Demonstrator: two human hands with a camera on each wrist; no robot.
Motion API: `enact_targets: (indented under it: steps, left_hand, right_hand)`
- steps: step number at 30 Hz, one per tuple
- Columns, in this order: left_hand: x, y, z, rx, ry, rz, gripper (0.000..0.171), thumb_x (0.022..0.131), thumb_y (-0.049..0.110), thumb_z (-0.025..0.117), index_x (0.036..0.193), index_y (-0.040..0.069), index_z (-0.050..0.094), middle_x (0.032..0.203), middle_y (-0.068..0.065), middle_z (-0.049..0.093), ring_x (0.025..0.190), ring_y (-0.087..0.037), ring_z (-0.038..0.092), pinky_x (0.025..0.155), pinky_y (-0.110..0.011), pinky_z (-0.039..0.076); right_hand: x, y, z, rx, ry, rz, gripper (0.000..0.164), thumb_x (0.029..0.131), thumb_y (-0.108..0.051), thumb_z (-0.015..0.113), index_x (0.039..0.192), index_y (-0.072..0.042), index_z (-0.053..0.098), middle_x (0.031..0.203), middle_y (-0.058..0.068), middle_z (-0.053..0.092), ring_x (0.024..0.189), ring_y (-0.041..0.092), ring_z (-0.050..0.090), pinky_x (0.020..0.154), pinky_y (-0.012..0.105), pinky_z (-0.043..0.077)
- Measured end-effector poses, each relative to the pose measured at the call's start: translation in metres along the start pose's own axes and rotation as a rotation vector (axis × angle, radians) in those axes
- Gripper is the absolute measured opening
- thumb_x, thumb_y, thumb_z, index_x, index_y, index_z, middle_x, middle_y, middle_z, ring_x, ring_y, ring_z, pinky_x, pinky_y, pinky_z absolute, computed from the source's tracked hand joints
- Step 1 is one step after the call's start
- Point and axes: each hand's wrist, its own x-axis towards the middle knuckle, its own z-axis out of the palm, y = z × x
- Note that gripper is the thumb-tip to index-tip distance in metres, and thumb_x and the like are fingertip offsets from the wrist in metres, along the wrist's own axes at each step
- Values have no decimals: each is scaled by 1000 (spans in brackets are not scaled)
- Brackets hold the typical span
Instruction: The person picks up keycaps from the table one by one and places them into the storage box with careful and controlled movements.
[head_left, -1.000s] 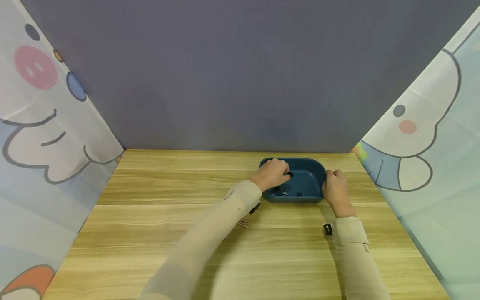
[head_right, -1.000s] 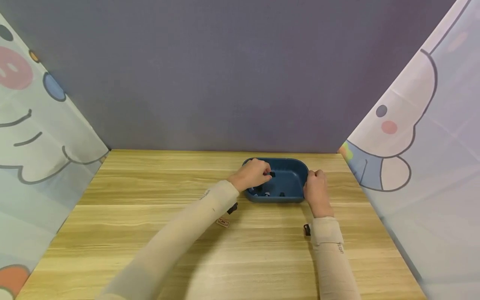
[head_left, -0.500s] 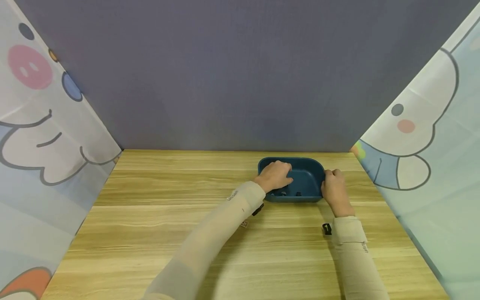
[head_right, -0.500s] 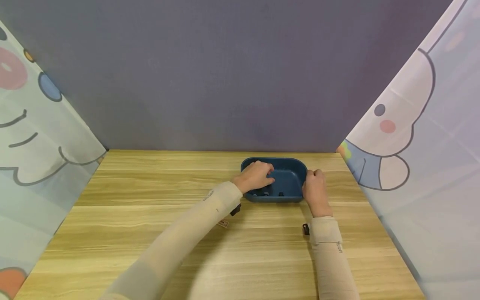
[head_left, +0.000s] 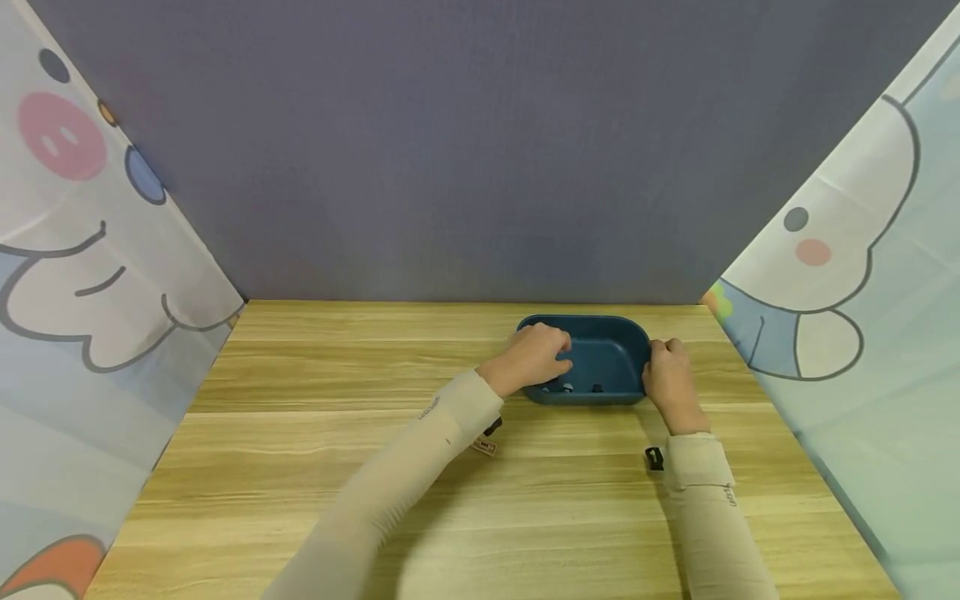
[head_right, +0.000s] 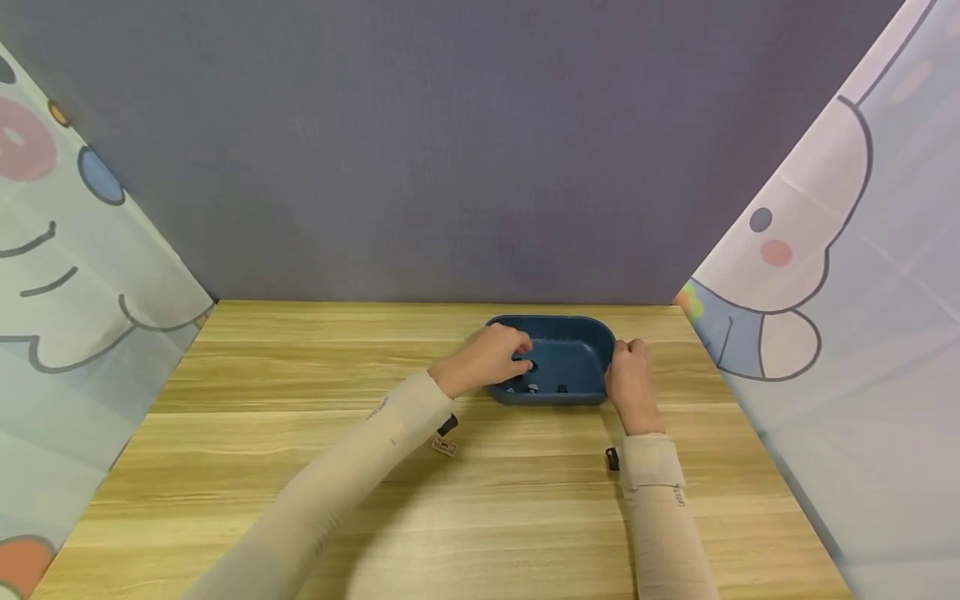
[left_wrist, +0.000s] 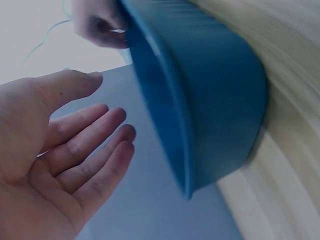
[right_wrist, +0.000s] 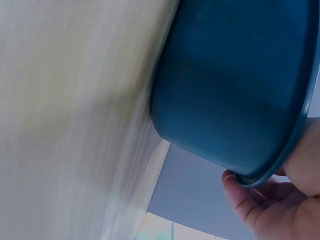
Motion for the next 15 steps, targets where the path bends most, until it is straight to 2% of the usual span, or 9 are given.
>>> enact_targets:
  steps: [5,8,15]
  left_hand:
    - [-32,-3,-16,8,27,-14,31,99,28,67,124,11,69,115,-3,70,94,-12,66,73,-22,53]
    - [-51,-6,-24,26,53,-20,31,98,29,67,123,11,70,114,-3,70,93,-13,66,71,-24,54]
    - [-90,-25,-30,41,151,-17,19,95,21,70,110,10,73,105,-5,71,91,-17,67,76,-31,55]
  right_hand:
    - [0,0,0,1,8,-7,28,78,17,55,105,26,59,92,40,52,86,56,53,78,62,47]
    - [-1,0,-1,2,5,-11,27,78,18,56,104,26,58,91,40,52,86,55,53,77,61,47]
    - [-2,2,2,0,13,-24,26,78,18,56,103,26,58,90,39,52,83,55,53,74,61,47]
